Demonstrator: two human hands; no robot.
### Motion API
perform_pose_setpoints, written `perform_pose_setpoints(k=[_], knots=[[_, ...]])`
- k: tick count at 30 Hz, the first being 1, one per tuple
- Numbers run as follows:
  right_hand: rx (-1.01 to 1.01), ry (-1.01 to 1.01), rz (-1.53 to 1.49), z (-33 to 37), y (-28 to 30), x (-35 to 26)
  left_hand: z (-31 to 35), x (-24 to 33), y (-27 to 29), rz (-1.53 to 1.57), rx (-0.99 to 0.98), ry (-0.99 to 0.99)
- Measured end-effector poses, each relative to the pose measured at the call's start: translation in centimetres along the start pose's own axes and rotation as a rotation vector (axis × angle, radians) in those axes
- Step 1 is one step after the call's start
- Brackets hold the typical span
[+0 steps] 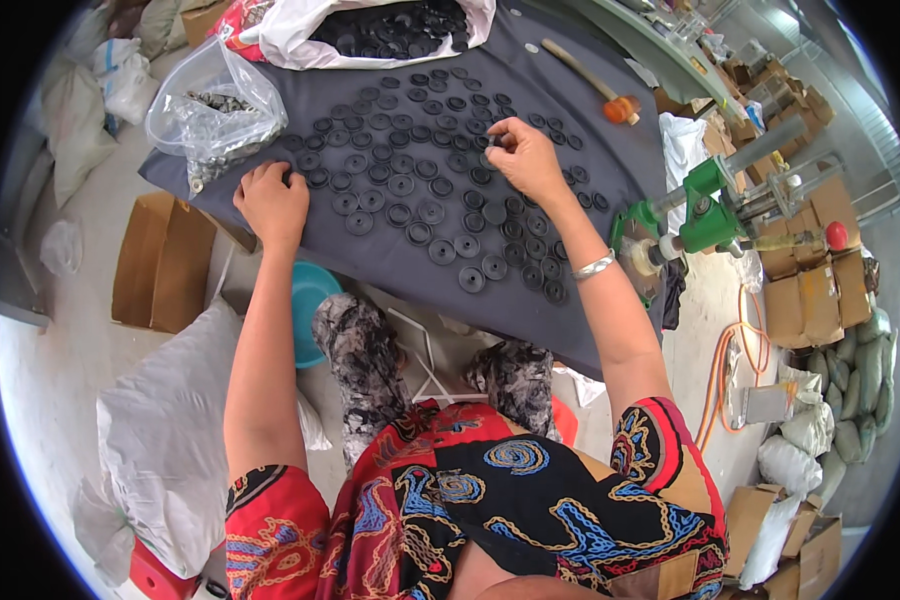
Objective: The person arranges black circular plastic discs on a table and then places metal snap fastener components onto them one by one. The person continues to pick up and place the metal pieces onto the discs in a repetitive manner.
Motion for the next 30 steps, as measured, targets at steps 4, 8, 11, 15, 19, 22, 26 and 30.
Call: perform_pose_setpoints(k=[4, 8, 11, 15, 19, 22, 26, 30], knots=[[0.062, 0.123, -0.079, -0.6, -2.2, -1.4, -0.3, 0.5, 0.0, 0.029, 0.017, -0.012], [0.025, 0.091, 0.02, -1.7, -5.1, -2.3, -0.4, 0.0, -0.2, -0.006, -0.018, -0.002], [0.02, 0.173, 0.177, -1.9, -6.8, -2.3, -0.3, 0.2, -0.1, 0.018, 0.002, -0.014], [0.081, 0.35, 0.39, -1.2, -7.5, -2.7, -0.2, 0.5, 0.2, 0.044, 0.034, -0.02], [0.062, 0.339, 0.383, -1.7, -6.7, -2.9, -0.1, 0.2, 0.3, 0.045, 0.056, -0.028], [0.049, 0.458, 0.345, -1.8, -7.1, -3.1, -0.2, 0.4, 0.3, 0.046, 0.059, -0.032], [-0.295, 0.273, 0.551, -1.3, -10.5, -1.4, -0.3, 0.2, -0.2, 0.018, 0.003, -0.017], [-0.264, 0.243, 0.537, -1.6, -10.3, -1.4, -0.3, 0.4, 0.2, 0.04, 0.018, -0.012]])
Point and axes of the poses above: each hand's wrist, its own z-axis away from the middle knuckle, its own y-axis out of the back of the hand, x = y × z, the point moved 7 cm from there along -z, towards the middle knuckle, and after that the axes turned 3 degrees about -y, right-handed, at the moved point
